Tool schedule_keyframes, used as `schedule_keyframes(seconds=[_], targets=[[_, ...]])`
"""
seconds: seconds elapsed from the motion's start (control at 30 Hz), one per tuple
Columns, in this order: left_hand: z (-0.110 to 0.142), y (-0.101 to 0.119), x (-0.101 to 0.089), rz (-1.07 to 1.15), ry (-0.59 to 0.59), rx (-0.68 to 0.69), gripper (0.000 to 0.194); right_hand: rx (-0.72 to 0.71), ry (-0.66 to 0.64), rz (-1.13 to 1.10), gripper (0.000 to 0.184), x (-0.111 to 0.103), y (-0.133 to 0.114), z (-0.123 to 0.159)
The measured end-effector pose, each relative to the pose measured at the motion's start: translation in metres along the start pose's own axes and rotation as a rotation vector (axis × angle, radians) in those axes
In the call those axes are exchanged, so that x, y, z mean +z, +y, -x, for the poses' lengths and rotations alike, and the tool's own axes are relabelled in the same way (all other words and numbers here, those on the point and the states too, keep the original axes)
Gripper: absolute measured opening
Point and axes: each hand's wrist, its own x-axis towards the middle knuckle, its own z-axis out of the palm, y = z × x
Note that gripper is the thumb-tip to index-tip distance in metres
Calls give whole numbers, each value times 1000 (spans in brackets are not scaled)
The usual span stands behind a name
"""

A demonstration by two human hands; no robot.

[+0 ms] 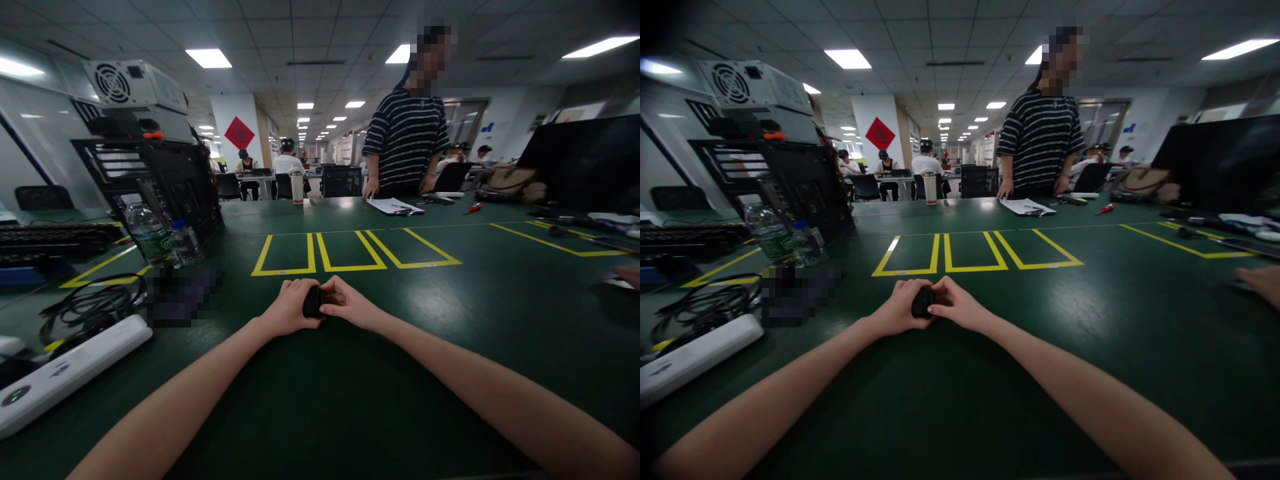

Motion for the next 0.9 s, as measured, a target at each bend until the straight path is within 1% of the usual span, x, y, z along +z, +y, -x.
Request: schedule_keyframes(seconds=[0.07,0.13,0.3,0.37,0.47,0.6,0.67,0.83,0.9], targets=[[0,-1,0,-7,-4,1,59,-8,-17,-6,32,-1,-1,1],[0,-1,0,-11,-7,6,59,-6,-10,-6,32,0,-2,2],[0,-2,1,-17,9,9,60,-52,71,-29,17,5,2,0],[0,-2,2,-23,13,4,60,-53,91,-34,19,5,4,-2],[-1,-1,2,-18,7,-1,59,2,97,-15,24,4,4,-3],[0,0,0,-9,-3,4,58,53,48,36,25,3,-2,-1],[0,0,-1,-6,-8,7,57,36,22,75,25,3,-5,2],[1,-1,-1,-6,-16,10,59,-25,-23,135,34,2,-7,7],[1,-2,-1,-10,-12,15,60,-32,-20,147,32,3,-8,7]])
